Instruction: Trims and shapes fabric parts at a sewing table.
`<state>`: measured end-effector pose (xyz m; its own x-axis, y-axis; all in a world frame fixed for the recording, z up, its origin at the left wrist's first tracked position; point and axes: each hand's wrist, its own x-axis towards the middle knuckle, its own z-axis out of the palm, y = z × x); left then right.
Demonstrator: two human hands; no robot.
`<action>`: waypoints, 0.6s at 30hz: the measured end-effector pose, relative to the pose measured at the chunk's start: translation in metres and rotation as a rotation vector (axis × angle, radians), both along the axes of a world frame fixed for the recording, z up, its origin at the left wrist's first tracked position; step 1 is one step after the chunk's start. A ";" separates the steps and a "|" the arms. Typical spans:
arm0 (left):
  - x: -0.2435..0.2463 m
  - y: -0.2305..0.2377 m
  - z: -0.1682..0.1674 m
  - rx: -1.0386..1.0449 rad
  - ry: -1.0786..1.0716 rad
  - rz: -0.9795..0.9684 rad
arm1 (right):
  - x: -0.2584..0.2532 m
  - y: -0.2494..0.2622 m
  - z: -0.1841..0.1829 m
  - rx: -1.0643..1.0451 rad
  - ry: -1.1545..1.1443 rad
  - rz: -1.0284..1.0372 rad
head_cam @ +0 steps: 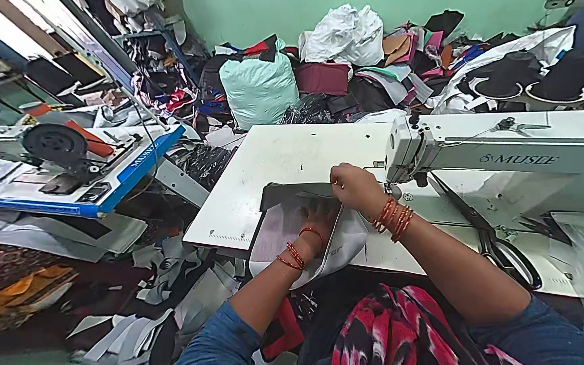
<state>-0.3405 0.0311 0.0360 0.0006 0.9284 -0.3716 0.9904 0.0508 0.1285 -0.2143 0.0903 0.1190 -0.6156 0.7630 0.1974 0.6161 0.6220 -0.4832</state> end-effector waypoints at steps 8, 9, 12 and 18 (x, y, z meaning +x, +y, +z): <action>0.012 0.012 0.029 -0.261 0.024 0.031 | 0.068 -0.019 -0.049 -0.793 -0.009 -0.158; 0.014 0.016 0.033 -0.289 0.020 0.050 | 0.074 -0.025 -0.056 -0.814 0.013 -0.138; 0.013 0.027 0.032 -0.198 -0.084 0.185 | 0.085 -0.036 -0.071 -0.929 0.189 -0.170; 0.018 0.027 0.009 -0.019 -0.057 0.200 | 0.088 -0.049 -0.073 -1.057 0.442 -0.174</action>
